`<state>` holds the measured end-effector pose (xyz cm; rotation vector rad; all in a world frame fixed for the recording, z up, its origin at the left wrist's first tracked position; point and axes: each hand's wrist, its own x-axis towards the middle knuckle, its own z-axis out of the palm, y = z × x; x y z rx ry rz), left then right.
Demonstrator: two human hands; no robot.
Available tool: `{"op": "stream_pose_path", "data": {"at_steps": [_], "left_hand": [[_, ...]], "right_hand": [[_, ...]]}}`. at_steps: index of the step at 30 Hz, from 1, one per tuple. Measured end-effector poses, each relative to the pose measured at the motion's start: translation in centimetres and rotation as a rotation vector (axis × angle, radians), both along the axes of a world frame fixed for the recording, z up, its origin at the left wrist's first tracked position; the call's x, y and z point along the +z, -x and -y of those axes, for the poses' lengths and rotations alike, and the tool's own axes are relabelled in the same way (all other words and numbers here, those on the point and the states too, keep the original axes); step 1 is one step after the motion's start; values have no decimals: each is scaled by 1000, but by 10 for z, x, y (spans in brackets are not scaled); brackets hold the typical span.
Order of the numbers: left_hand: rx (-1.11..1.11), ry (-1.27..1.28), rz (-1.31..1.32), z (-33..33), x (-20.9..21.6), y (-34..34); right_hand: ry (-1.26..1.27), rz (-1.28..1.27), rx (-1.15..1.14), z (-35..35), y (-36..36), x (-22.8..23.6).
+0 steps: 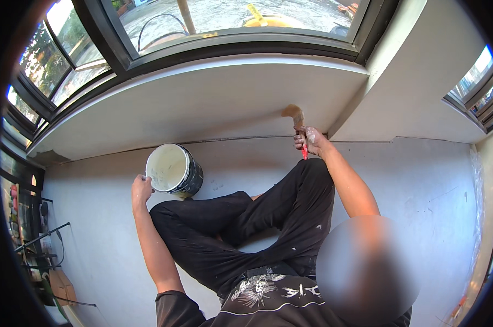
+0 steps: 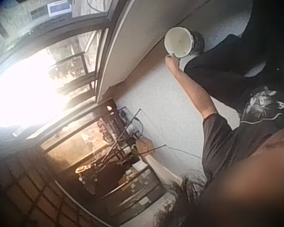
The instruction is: Painting a lower wall ledge indoors with a brush and bucket.
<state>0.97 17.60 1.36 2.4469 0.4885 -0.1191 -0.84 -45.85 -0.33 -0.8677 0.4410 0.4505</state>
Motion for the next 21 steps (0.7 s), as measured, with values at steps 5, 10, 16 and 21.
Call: {"op": "stream_pose_path", "data": {"at_steps": [5, 10, 16, 21], "left_hand": [[15, 24, -1, -1, -2, 1], [14, 22, 19, -1, 0, 2], [12, 19, -10, -2, 2, 0], [2, 29, -20, -2, 1, 0]], "right_hand": [[-30, 27, -66, -9, -2, -4], [-25, 40, -129, -11, -7, -12], [-69, 16, -154, -8, -11, -16], [-38, 2, -154, -7, -10, -12]]}}
